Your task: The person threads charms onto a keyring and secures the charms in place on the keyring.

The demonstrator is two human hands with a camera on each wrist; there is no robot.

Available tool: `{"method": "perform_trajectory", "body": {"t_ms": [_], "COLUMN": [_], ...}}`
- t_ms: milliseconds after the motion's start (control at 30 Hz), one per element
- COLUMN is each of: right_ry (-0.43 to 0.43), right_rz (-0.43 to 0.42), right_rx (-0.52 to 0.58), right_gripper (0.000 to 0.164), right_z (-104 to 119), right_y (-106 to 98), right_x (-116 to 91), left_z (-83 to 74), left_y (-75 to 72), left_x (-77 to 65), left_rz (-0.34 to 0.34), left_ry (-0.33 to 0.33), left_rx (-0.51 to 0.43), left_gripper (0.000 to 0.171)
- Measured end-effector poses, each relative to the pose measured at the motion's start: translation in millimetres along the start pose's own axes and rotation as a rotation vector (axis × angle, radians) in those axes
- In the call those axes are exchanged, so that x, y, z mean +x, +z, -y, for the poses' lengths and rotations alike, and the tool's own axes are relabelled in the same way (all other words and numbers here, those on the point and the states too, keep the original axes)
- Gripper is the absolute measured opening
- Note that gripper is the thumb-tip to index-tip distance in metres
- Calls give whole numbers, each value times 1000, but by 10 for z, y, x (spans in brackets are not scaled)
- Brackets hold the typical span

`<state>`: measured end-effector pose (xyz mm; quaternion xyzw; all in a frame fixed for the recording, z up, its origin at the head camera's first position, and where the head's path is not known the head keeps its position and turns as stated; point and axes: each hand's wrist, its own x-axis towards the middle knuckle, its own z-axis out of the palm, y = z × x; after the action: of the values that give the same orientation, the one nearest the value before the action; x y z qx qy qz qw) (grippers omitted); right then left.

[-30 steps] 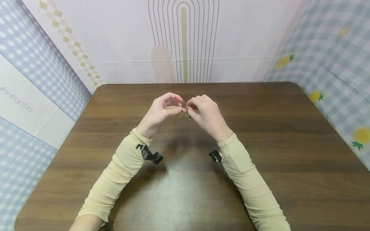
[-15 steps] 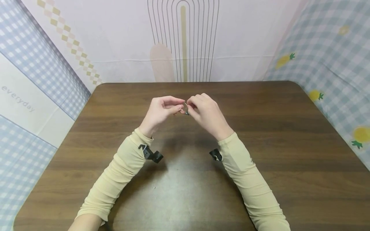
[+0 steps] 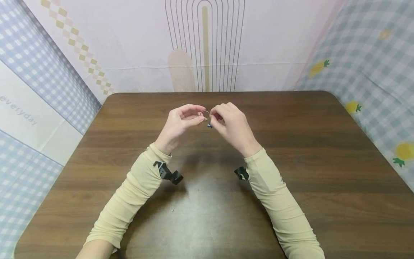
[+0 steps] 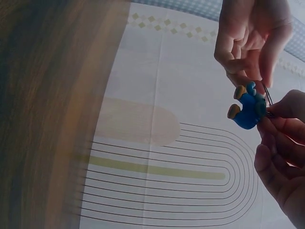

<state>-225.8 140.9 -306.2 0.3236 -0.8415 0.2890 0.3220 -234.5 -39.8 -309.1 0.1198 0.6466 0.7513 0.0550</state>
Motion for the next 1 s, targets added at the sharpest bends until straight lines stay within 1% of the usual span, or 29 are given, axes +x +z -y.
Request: {"method": "perform_trajectory", "body": {"t_ms": [67,167,233,400,433,533,633,700,800,900,1000], "right_ry": [-3,-2,-4,0,2,7,19,24,25,23,23], "right_rz": [5,16,26,39,40,33,21,14,13,19,32], "right_rx": [4,11,11,15,16,15,14,16,20,25,33], "right_gripper": [7,7,8,6,7,7,8,8,8,8,8], "right_z": [4,4,6,2,1,-6,-17,-21,-30,-30,-26], "right_y": [-4,-5,-6,-4,-3,-1,1,1,2,-3,-7], "right_x": [3,5,8,4,2,-5,-12,-11,-9,-2,2], "left_z": [13,23,23,5,7,19,18,12,10,8,4], "left_y": [3,-2,-7,-5,-5,-5,-1,4,9,11,13], "left_x": [5,6,6,-5,-5,-3,-2,-2,-3,-5,-5], "left_rz": [-23,-30,-18,26,32,30,17,4,-13,-27,-20], "left_ry": [5,14,16,29,32,29,3,-9,-15,-7,3], "left_rx": [-2,5,23,110,116,79,6,-24,-26,4,32], "left_gripper": [29,26,25,22,22,22,27,30,30,27,25]}}
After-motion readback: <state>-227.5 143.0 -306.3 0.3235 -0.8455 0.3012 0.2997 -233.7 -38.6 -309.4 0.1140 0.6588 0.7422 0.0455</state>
